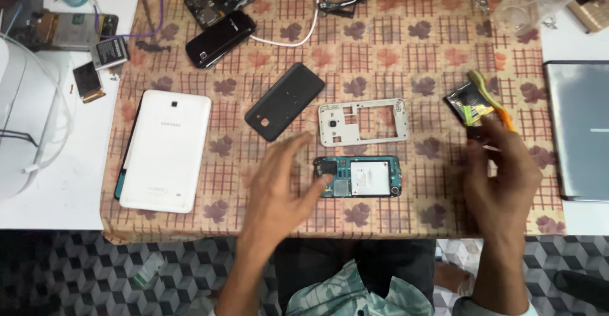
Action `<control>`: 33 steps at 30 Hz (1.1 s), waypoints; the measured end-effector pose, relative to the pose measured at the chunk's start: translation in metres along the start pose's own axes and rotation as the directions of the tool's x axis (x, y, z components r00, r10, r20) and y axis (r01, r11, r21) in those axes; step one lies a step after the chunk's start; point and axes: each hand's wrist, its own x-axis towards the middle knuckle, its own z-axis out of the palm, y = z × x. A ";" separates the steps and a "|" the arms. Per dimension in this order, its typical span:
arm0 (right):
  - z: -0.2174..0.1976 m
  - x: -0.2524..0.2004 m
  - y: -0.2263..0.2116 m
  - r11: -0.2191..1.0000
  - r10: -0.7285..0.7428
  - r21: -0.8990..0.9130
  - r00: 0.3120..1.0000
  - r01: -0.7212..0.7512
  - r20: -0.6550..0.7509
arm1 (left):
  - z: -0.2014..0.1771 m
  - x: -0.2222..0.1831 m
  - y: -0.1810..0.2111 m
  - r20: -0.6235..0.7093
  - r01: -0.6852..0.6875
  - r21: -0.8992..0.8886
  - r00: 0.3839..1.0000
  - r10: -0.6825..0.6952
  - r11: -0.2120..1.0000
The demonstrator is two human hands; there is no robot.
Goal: The person assembles a disassembled smartphone by placing the motherboard into the chassis and securing it with screws. They use a screwdriver to tighten multiple screws around the internal frame.
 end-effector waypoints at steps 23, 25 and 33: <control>0.034 0.065 -0.031 0.898 -0.052 -0.284 0.724 0.335 0.688 | 0.003 0.037 0.012 0.095 0.332 -0.471 0.940 -0.327 0.817; 0.027 0.052 -0.036 0.865 -0.079 -0.310 0.716 0.395 0.693 | 0.003 0.030 0.011 0.051 0.292 -0.555 0.947 -0.318 0.779; 0.004 0.016 -0.036 0.906 -0.206 -0.125 0.680 0.405 0.704 | -0.018 -0.012 0.014 0.191 0.555 -0.528 0.815 -0.547 0.643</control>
